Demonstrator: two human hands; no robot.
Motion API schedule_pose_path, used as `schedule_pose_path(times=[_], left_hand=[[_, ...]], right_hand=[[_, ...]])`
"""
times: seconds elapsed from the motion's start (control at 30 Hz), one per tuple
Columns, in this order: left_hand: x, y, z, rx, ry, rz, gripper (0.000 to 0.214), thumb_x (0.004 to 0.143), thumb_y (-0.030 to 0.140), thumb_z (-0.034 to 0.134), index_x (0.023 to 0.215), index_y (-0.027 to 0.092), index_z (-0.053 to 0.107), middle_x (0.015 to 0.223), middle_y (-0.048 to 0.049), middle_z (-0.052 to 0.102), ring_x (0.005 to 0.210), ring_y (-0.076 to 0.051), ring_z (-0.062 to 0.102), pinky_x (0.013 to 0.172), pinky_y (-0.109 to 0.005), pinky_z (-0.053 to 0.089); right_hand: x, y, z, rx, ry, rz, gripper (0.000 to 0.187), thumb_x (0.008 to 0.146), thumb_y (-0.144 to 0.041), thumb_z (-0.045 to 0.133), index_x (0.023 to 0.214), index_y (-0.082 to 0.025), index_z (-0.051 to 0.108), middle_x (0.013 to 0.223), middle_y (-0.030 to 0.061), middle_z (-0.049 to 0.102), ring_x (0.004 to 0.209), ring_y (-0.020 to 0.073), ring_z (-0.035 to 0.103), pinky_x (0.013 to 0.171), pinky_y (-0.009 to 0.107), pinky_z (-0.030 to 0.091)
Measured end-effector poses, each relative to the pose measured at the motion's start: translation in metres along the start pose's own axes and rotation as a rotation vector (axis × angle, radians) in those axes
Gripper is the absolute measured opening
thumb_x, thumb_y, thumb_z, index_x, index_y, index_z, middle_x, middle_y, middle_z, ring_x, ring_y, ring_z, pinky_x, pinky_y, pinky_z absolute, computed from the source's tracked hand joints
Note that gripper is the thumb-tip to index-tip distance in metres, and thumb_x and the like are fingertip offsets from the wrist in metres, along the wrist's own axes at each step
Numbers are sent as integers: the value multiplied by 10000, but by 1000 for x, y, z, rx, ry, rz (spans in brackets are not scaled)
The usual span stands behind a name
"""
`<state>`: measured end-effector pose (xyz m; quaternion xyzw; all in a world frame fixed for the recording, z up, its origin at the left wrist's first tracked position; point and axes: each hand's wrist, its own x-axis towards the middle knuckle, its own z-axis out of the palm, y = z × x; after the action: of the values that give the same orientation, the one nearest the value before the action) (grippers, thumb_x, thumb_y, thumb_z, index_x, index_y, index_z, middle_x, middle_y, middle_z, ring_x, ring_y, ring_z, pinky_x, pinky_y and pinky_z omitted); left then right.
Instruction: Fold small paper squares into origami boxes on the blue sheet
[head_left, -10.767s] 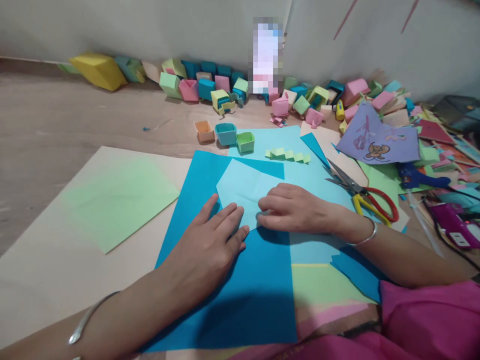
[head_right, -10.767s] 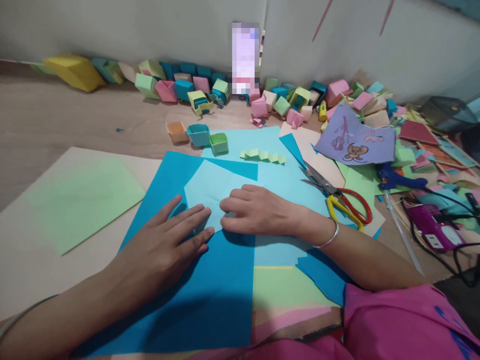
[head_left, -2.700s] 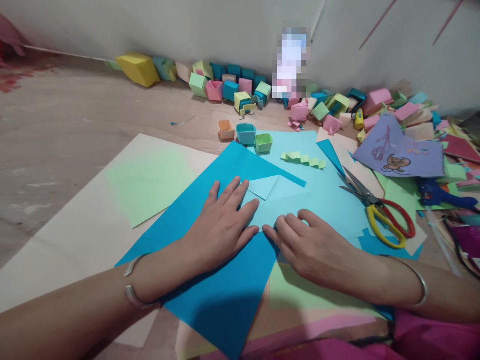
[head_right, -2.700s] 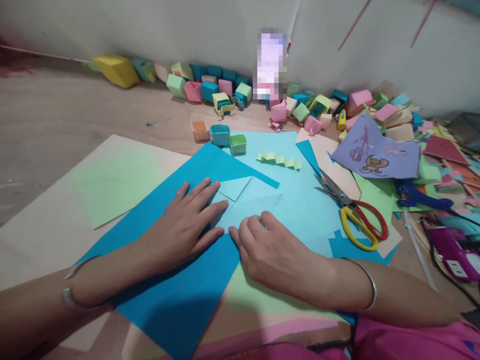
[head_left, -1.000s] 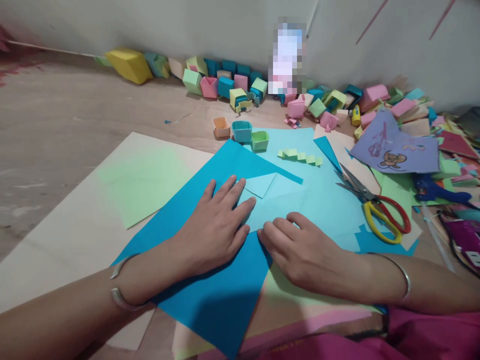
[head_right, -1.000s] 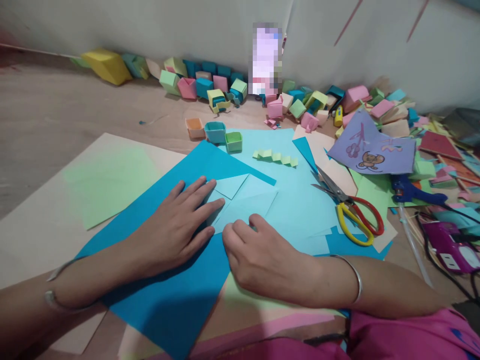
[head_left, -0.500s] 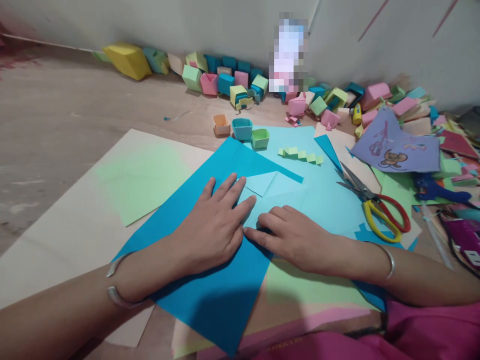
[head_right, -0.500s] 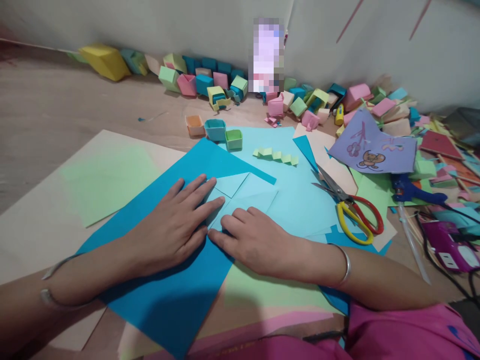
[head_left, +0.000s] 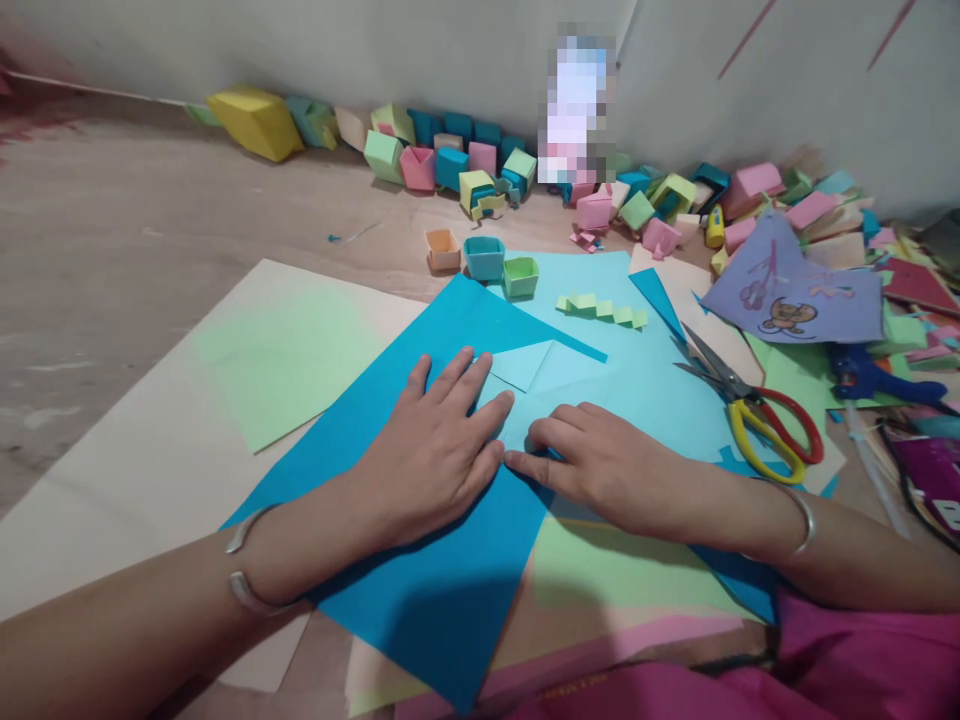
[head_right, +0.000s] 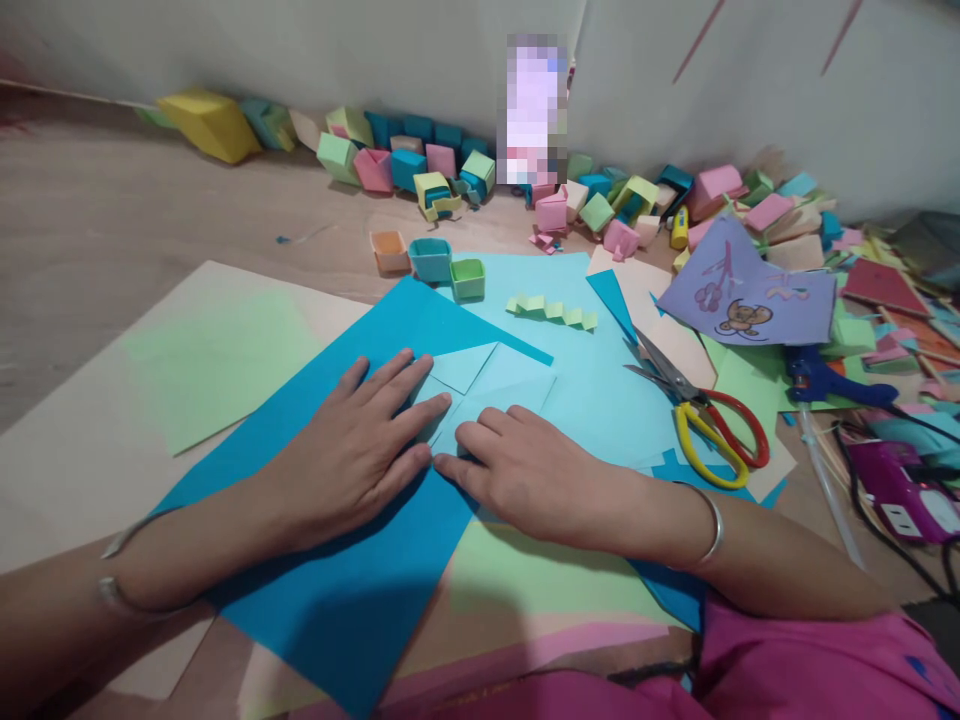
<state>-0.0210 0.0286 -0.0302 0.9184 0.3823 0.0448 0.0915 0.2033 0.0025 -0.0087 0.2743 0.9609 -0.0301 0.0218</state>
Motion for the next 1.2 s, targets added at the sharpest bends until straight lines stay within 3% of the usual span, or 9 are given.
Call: schedule_pose_path(times=[0.17, 0.3, 0.5, 0.63, 0.73, 0.9, 0.97, 1.07, 1.2], left_hand=[[2, 2, 0, 22, 8, 3, 439, 949, 379, 401, 1326, 198, 534, 1535, -195, 324, 1448, -389, 199, 1107, -671, 185], [2, 2, -2, 21, 14, 5, 439, 939, 387, 427, 1324, 208, 537, 1533, -184, 335, 1447, -388, 200, 1110, -668, 183], [2, 1, -4, 9, 15, 18, 441, 940, 387, 434, 1334, 214, 528, 1529, -184, 343, 1444, -396, 207, 1101, -693, 183], [0, 0, -6, 0, 5, 18, 437, 931, 372, 443, 1331, 214, 522, 1533, -183, 334, 1445, -401, 199, 1098, -706, 181], [-3, -2, -7, -69, 24, 24, 383, 896, 250, 464, 1264, 193, 552, 1532, -168, 333, 1452, -388, 182, 1110, -691, 198], [-1, -6, -7, -129, 200, -5, 368, 837, 42, 385, 1124, 151, 587, 1502, -168, 333, 1462, -345, 154, 1126, -599, 285], [1, -6, -9, -77, 270, -16, 293, 866, 74, 396, 1033, 145, 625, 1410, -186, 425, 1395, -363, 290, 1079, -585, 350], [1, -3, -13, -35, 319, 1, 226, 907, 176, 445, 935, 135, 666, 1120, -179, 587, 1078, -327, 540, 889, -512, 481], [-3, 0, -12, -85, 221, 119, 238, 927, 259, 482, 834, 167, 680, 939, -113, 629, 869, -249, 569, 737, -400, 494]], right_hand=[[-4, 5, -9, -80, -33, 8, 302, 1013, -225, 381, 1232, -216, 588, 958, 86, 612, 814, 199, 493, 647, 341, 267], [-17, 14, -21, -133, -175, 37, 282, 912, -187, 572, 1190, -213, 611, 761, 36, 603, 720, 191, 510, 599, 335, 193], [-42, 22, -29, -190, -283, 167, 299, 779, -72, 611, 1052, -195, 626, 630, 12, 600, 575, 167, 487, 584, 338, 132], [-45, 23, -35, -202, -294, 235, 238, 716, -12, 590, 881, -180, 624, 624, 21, 595, 572, 174, 484, 594, 336, 143], [-37, 22, -38, -234, -255, 272, 175, 759, -4, 550, 768, -175, 587, 658, 45, 590, 608, 190, 484, 592, 336, 155], [-20, 20, -34, -353, -150, 371, 151, 814, -20, 507, 819, -164, 549, 755, 91, 572, 693, 234, 479, 574, 334, 163], [-17, 19, -31, -344, -151, 359, 172, 820, -18, 503, 909, -156, 556, 785, 88, 568, 700, 238, 479, 568, 333, 168], [-18, 17, -29, -318, -192, 332, 319, 807, 16, 496, 1080, -143, 540, 809, 74, 565, 667, 217, 472, 562, 333, 179], [-24, 12, -28, -302, -151, 253, 357, 794, 2, 520, 1113, -157, 520, 853, 72, 546, 714, 218, 466, 582, 339, 217]])
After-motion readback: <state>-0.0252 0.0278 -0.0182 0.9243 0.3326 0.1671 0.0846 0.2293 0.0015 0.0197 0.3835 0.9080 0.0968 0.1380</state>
